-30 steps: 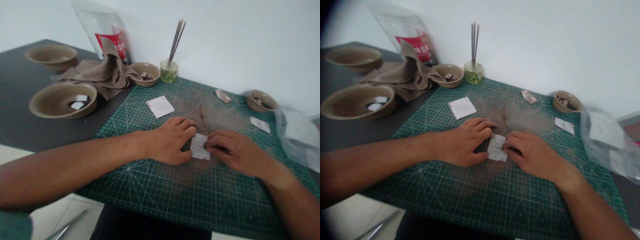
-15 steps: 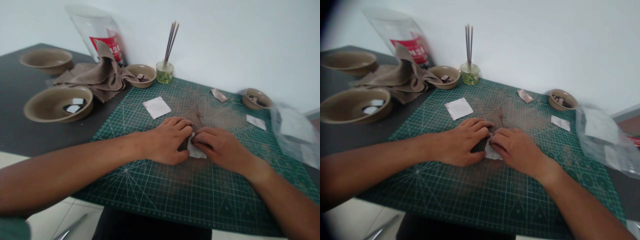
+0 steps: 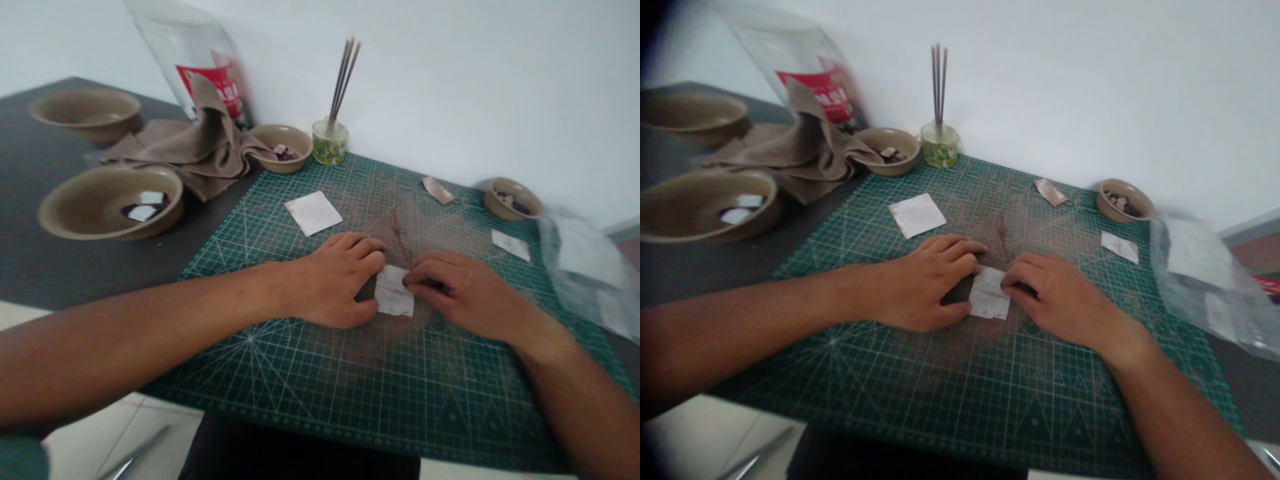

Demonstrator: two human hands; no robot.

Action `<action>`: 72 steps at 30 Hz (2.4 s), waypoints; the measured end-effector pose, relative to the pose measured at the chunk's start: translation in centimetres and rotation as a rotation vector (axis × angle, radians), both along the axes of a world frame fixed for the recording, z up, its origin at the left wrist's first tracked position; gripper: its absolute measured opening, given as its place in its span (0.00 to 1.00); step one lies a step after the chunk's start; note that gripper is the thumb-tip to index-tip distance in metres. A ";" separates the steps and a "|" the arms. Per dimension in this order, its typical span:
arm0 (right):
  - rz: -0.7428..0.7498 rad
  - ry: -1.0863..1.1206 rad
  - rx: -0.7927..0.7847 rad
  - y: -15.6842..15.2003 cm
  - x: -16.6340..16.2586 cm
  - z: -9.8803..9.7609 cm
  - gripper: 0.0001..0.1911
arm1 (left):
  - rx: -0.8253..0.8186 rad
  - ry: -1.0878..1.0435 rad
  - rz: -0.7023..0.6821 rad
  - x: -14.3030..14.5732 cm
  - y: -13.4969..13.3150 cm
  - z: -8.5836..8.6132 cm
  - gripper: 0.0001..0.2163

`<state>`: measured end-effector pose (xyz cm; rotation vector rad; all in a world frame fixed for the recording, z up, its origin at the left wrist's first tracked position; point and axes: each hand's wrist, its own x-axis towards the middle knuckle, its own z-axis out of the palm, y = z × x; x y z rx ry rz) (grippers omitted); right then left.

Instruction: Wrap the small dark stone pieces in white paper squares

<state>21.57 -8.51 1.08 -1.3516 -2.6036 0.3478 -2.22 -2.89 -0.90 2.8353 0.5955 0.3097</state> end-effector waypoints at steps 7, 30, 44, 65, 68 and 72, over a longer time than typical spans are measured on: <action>-0.009 0.044 0.047 0.2 -0.6 -0.3 0.07 | 0.006 0.008 0.007 -0.1 0.0 -0.1 0.19; 0.006 -0.001 0.032 0.0 -0.3 0.0 0.06 | 0.002 -0.009 0.004 0.0 -0.1 0.0 0.18; 0.141 -0.021 0.031 -0.7 -0.7 -0.1 0.07 | 0.003 -0.007 -0.010 -0.1 0.0 0.0 0.19; 0.138 -0.001 0.030 -0.7 -1.0 0.2 0.06 | 0.002 -0.016 -0.009 0.0 0.0 -0.1 0.18; 0.091 0.058 0.009 -0.5 -1.1 0.0 0.05 | 0.005 -0.022 -0.010 0.0 0.1 -0.2 0.17; 0.080 0.161 -0.040 -0.4 -1.0 -0.1 0.06 | 0.017 -0.016 -0.013 0.0 0.0 -0.1 0.17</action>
